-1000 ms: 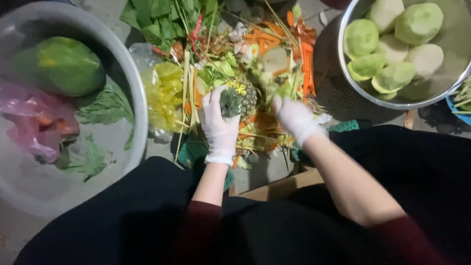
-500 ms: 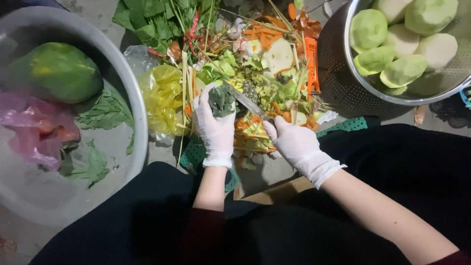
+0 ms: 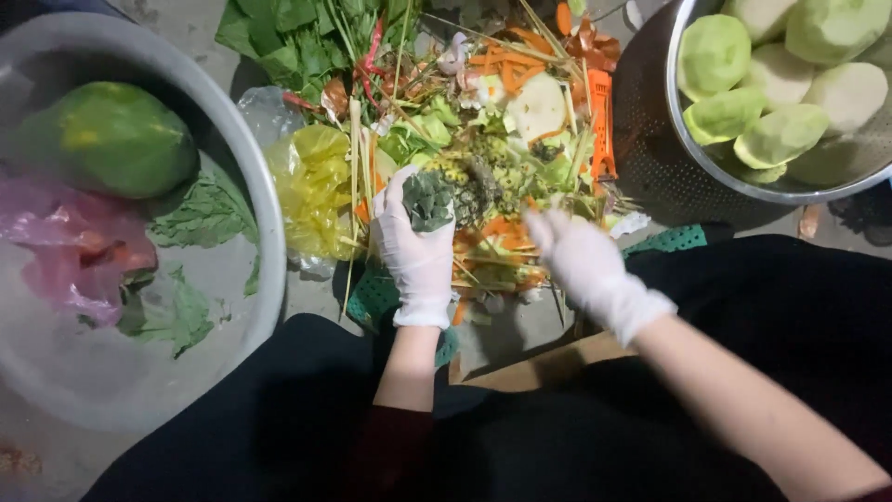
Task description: The person is sitting on the floor and peeling a pineapple using a knife. They hold the pineapple in their left hand and use the knife in their right hand to remove the skin and eyes. The peeled pineapple is placed on a pile of vegetable scraps on the floor.
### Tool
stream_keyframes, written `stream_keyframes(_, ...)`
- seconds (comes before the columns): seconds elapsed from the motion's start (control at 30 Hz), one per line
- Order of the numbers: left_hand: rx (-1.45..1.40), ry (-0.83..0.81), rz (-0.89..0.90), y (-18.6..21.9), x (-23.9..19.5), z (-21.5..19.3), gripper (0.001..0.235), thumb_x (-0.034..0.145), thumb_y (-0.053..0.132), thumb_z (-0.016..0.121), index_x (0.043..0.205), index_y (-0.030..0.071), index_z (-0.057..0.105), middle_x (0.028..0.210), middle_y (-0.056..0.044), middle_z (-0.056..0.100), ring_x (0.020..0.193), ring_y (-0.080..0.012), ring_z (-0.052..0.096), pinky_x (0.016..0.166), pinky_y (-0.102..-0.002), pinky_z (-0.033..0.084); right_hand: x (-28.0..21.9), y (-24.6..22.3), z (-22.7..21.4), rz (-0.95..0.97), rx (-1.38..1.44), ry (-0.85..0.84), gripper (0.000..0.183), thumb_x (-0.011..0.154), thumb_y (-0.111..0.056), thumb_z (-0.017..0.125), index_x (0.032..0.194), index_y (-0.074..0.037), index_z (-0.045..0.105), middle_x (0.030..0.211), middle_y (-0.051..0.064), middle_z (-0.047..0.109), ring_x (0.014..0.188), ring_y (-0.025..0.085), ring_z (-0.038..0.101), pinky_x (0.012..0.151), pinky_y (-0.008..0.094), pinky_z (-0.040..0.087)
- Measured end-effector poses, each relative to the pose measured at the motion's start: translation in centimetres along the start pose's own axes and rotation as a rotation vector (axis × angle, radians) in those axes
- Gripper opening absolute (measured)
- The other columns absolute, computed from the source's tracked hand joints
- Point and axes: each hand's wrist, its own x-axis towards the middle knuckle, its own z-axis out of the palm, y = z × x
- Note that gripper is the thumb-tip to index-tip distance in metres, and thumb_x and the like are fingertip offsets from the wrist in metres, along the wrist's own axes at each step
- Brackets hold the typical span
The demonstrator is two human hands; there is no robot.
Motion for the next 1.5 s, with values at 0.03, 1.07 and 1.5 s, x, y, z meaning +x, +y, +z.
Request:
stream_keyframes(0.03,-0.001,-0.003,0.000,0.2,0.0,0.0,0.060,0.071,0.010,0.088,0.126,0.024,0.067,0.110,-0.006,0.065,0.097,-0.0280,0.070,0.080,-0.034,0.062,-0.7,-0.4,0.4,0.003,0.001,0.000,0.059,0.108,-0.056,0.028,0.126,-0.009,0.059,0.116,0.032,0.069,0.119,0.049,0.064,0.108,0.059,0.044)
stream_keyframes(1.07,0.087,-0.098,0.247,-0.5,-1.9,0.6,0.071,0.068,0.005,0.085,0.133,0.024,0.063,0.116,-0.006,0.061,0.106,-0.0323,0.063,0.091,-0.046,0.052,10.8,6.9,3.1,-0.015,-0.161,0.043,0.071,0.106,-0.068,0.020,0.124,-0.009,0.057,0.119,0.030,0.070,0.121,0.046,0.064,0.107,0.057,0.046)
stream_keyframes(1.5,0.041,-0.098,0.050,-0.4,-1.0,0.4,0.062,0.073,0.015,0.089,0.128,0.032,0.066,0.117,0.000,0.062,0.102,-0.0307,0.064,0.087,-0.040,0.056,-0.3,-1.0,1.7,0.012,-0.165,-0.051,0.064,0.104,-0.068,0.018,0.115,-0.014,0.052,0.106,0.027,0.072,0.113,0.047,0.067,0.100,0.056,0.051)
